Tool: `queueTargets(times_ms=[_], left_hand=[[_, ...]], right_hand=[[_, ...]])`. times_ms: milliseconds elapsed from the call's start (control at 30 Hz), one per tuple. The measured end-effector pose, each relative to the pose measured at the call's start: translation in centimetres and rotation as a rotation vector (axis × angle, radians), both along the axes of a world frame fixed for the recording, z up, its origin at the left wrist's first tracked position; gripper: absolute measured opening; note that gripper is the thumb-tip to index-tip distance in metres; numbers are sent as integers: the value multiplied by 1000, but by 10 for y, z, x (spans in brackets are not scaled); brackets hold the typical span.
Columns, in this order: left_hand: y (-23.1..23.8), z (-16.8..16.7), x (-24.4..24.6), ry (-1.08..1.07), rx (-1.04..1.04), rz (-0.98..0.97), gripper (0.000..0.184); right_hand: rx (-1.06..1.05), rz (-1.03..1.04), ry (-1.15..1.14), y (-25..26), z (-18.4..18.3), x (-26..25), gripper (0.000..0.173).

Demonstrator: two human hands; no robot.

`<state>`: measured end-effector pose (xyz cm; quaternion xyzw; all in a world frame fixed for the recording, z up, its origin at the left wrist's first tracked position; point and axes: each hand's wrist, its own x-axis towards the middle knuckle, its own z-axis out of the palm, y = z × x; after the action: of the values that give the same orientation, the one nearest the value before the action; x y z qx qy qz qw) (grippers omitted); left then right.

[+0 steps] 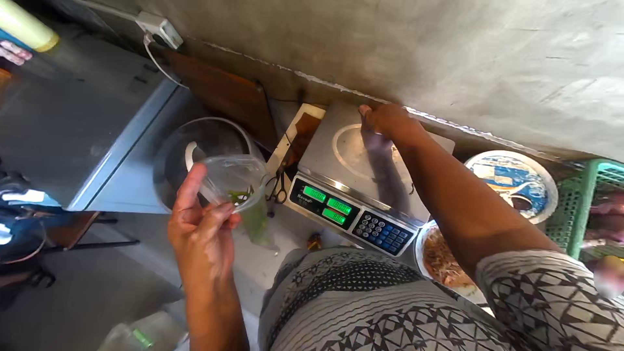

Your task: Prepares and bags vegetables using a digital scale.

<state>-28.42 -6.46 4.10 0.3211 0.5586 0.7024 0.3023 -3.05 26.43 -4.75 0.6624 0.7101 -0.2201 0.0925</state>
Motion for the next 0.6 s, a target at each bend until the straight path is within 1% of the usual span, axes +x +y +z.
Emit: queueTargets(times_ms=[33, 67, 133, 167, 333, 433, 500, 600], left_hand=[[-1, -1, 0, -10, 0, 11, 66], [-2, -2, -1, -23, -1, 24, 66], [-3, -4, -1, -50, -9, 31, 66], [-2, -5, -1, -61, -9, 29, 66], [4, -8, 3, -74, 14, -24, 67], [11, -7, 9, -61, 27, -79, 69], [17, -4, 14, -48, 21, -129, 71], [34, 8, 21, 18, -7, -284, 70]], right_hand=[[27, -5, -16, -5, 1, -3, 83], [77, 7, -19, -9, 1, -6, 77], [189, 90, 2, -11, -1, -11, 56], [195, 132, -5, -10, 0, -14, 54], [39, 264, -94, 13, 2, -26, 75], [-26, 270, -139, 26, 5, -34, 89], [-40, 255, -166, 27, 6, -43, 90], [-29, 267, -218, 26, 7, -53, 87]])
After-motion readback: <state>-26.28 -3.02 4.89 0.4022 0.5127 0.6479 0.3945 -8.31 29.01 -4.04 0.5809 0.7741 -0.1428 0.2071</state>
